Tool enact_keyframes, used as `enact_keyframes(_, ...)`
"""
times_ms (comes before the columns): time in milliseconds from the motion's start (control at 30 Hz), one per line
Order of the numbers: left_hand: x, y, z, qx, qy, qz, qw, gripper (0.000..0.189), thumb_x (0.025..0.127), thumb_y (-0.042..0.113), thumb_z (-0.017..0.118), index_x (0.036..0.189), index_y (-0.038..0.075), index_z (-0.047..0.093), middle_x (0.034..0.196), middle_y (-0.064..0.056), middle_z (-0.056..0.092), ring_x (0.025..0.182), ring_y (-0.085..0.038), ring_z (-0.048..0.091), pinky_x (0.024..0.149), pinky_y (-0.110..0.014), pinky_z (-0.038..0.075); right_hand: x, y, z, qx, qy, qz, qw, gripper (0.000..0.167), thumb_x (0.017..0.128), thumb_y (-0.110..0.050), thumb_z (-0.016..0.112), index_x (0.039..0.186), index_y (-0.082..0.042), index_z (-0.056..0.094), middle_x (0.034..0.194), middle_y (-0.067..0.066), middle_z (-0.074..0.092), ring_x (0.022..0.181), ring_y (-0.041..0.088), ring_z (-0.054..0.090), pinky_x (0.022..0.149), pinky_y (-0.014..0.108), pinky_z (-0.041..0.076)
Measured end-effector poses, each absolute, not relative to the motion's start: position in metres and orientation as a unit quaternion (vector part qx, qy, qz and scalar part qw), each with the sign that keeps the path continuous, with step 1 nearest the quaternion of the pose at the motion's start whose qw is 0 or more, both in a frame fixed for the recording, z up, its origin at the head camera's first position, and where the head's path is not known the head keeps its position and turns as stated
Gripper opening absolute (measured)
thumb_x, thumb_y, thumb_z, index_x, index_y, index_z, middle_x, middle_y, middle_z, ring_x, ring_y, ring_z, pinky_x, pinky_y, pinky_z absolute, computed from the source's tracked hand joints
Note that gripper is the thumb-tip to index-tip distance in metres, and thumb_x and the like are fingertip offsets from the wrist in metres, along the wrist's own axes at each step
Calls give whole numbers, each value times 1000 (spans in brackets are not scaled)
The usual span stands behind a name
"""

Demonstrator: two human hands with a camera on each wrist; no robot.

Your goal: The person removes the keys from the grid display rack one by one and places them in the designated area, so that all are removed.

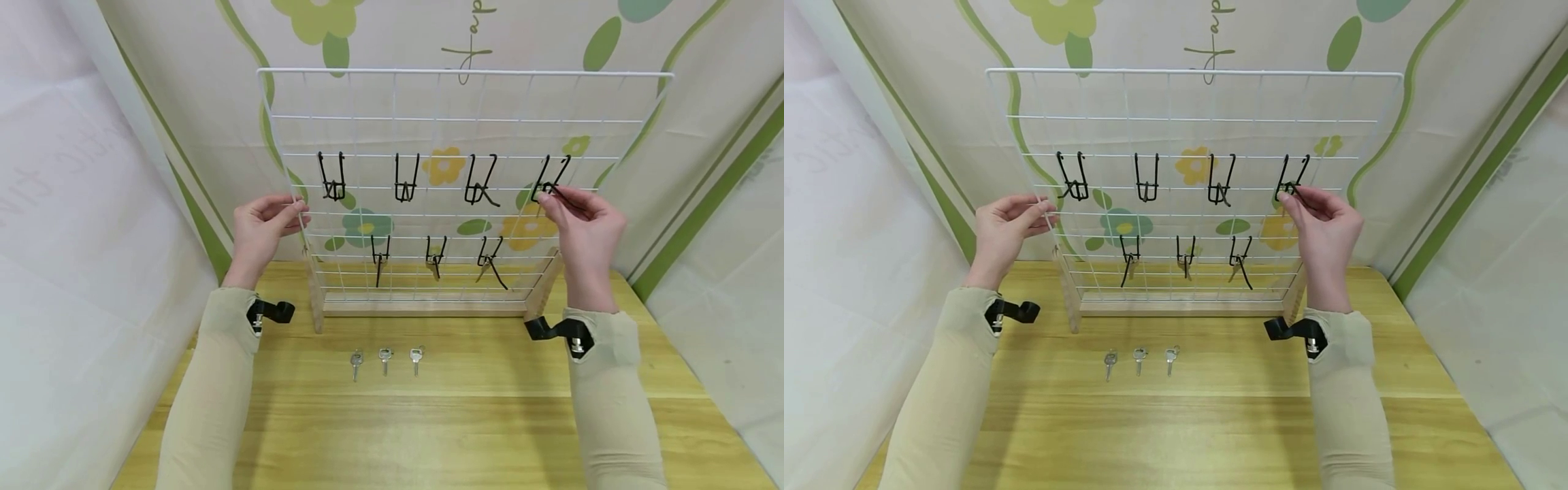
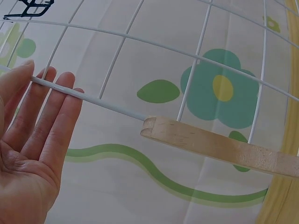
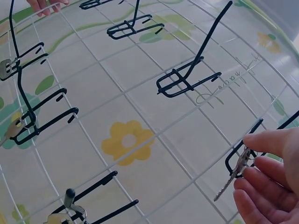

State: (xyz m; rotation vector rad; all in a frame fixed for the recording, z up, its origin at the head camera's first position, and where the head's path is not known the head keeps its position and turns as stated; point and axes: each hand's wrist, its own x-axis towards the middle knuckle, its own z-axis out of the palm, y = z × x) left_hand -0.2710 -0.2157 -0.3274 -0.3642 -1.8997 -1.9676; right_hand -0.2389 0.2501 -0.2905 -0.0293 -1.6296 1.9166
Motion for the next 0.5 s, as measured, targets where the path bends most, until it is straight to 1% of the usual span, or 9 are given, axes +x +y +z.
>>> enact_keyframes(167, -271, -216, -328, -130, -678, -698, 189, 26, 92, 15, 78, 108, -4, 75, 99, -12, 77, 82, -23, 76, 75, -33, 63, -240, 249, -288, -11, -606, 736, 301, 36, 72, -10, 95, 100, 3, 77, 97, 10, 73, 78, 17, 71, 75, 21, 60)
enact_keyframes(333, -271, -216, -328, -130, -678, -698, 190, 27, 92, 15, 78, 109, -5, 74, 99, -12, 77, 82, -23, 76, 75, -32, 63, -241, 248, -286, -1, -590, 749, 303, 35, 70, -8, 96, 94, 6, 74, 90, 11, 72, 73, 17, 70, 71, 21, 60)
enact_keyframes(433, -271, -216, -327, -128, -680, -697, 190, 29, 92, 15, 78, 111, -7, 73, 100, -12, 76, 82, -23, 76, 75, -32, 63, -241, 248, -286, 8, -586, 752, 303, 34, 70, -7, 95, 93, 7, 74, 88, 11, 72, 73, 18, 70, 70, 21, 60)
enact_keyframes(500, -270, -216, -327, -127, -678, -699, 189, 30, 92, 15, 78, 111, -7, 73, 101, -12, 76, 82, -22, 76, 75, -32, 63, -242, 248, -286, 14, -587, 753, 297, 32, 72, -7, 94, 94, 8, 75, 90, 12, 71, 74, 18, 71, 71, 22, 61)
